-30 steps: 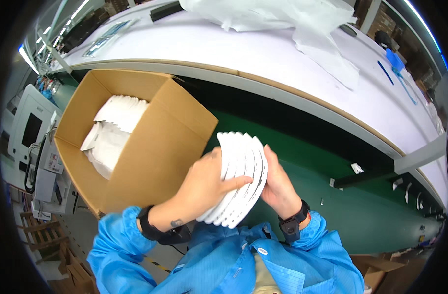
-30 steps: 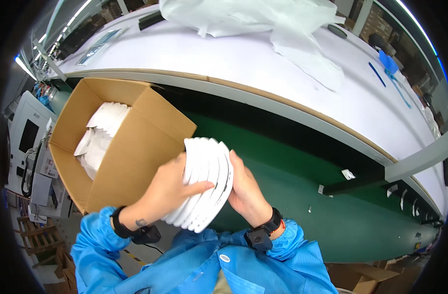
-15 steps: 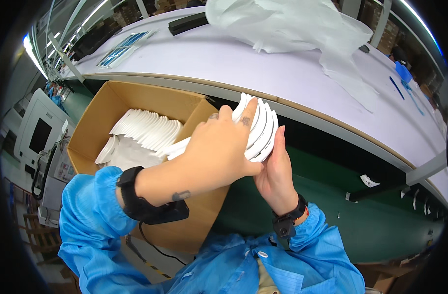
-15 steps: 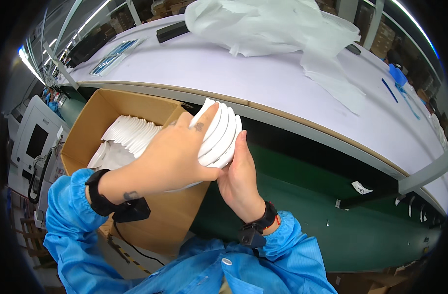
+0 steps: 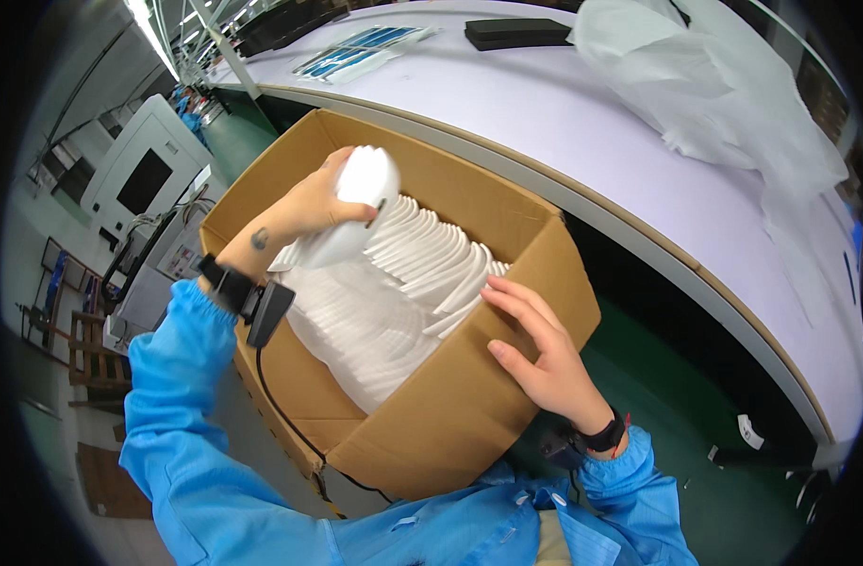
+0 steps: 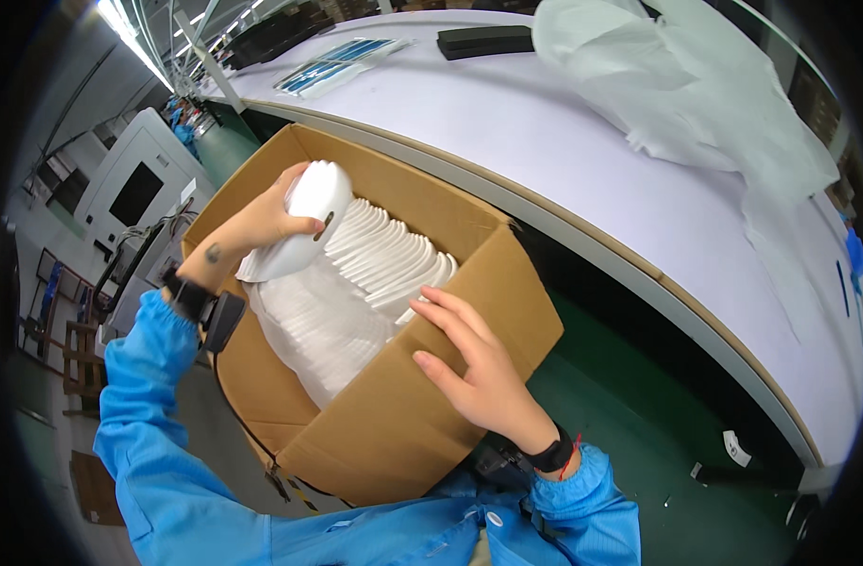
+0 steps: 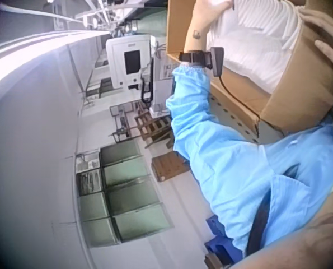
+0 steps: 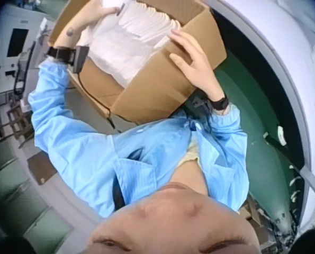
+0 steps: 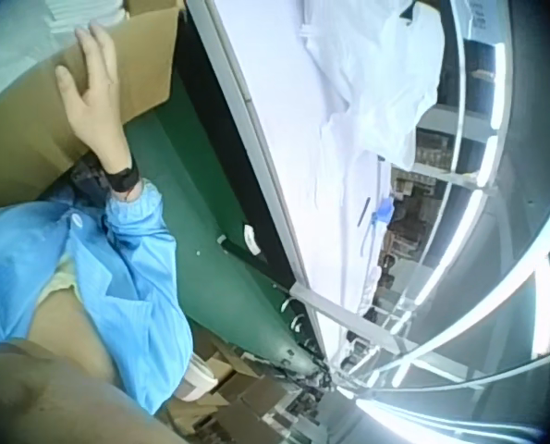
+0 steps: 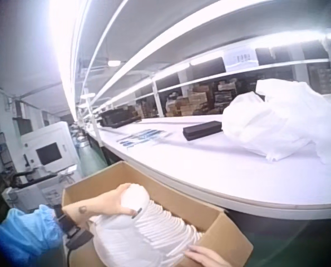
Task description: Inspecting and packing white curved plastic components into a cardboard box on an assembly line.
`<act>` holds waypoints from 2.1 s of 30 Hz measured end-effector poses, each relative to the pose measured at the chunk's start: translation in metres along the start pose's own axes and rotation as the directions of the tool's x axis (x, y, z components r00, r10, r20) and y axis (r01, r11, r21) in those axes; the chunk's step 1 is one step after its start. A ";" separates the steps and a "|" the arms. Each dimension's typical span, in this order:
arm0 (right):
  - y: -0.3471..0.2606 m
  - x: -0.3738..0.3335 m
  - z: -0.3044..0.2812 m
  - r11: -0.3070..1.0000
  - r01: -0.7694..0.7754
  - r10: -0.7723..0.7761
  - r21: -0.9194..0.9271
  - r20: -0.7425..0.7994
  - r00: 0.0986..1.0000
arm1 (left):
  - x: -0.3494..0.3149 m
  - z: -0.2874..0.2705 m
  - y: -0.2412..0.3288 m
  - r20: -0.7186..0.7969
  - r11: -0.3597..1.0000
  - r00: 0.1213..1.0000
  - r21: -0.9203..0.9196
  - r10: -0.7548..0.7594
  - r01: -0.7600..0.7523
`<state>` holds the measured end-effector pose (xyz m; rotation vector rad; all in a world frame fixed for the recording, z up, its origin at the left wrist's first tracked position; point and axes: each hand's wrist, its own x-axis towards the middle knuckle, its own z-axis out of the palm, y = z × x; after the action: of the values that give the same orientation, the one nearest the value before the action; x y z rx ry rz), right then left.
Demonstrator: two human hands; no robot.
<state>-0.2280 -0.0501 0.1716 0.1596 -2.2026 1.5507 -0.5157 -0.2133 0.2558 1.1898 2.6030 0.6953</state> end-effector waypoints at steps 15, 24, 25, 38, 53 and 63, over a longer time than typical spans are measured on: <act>0.061 -0.070 -0.052 0.883 -0.301 0.465 0.359 -0.586 0.664 | 0.019 0.062 -0.268 0.132 0.770 0.839 0.491 -0.528 0.408; 0.096 -0.143 -0.050 0.781 -0.485 0.607 0.393 -0.659 0.443 | 0.034 0.081 -0.306 0.169 0.873 0.917 0.405 -0.362 0.270; 0.100 -0.148 -0.049 0.763 -0.498 0.628 0.411 -0.655 0.422 | 0.036 0.081 -0.305 0.156 0.845 0.905 0.449 -0.396 0.292; 0.107 -0.165 -0.030 0.778 -0.552 0.579 0.300 -0.686 0.442 | 0.025 0.125 -0.316 -0.137 0.662 0.726 0.323 -0.674 0.676; 0.102 -0.205 -0.025 0.744 -0.576 0.596 0.339 -0.725 0.344 | -0.018 0.152 -0.303 -0.568 0.536 0.741 0.525 -0.358 0.661; 0.094 -0.236 -0.027 0.770 -0.501 0.574 0.396 -0.772 0.272 | -0.022 0.144 -0.297 -0.500 0.741 0.781 0.345 -0.375 0.577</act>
<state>-0.0406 -0.0273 0.0002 -1.2630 -1.3355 1.4765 -0.6462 -0.3500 -0.0161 0.3861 3.3709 0.1784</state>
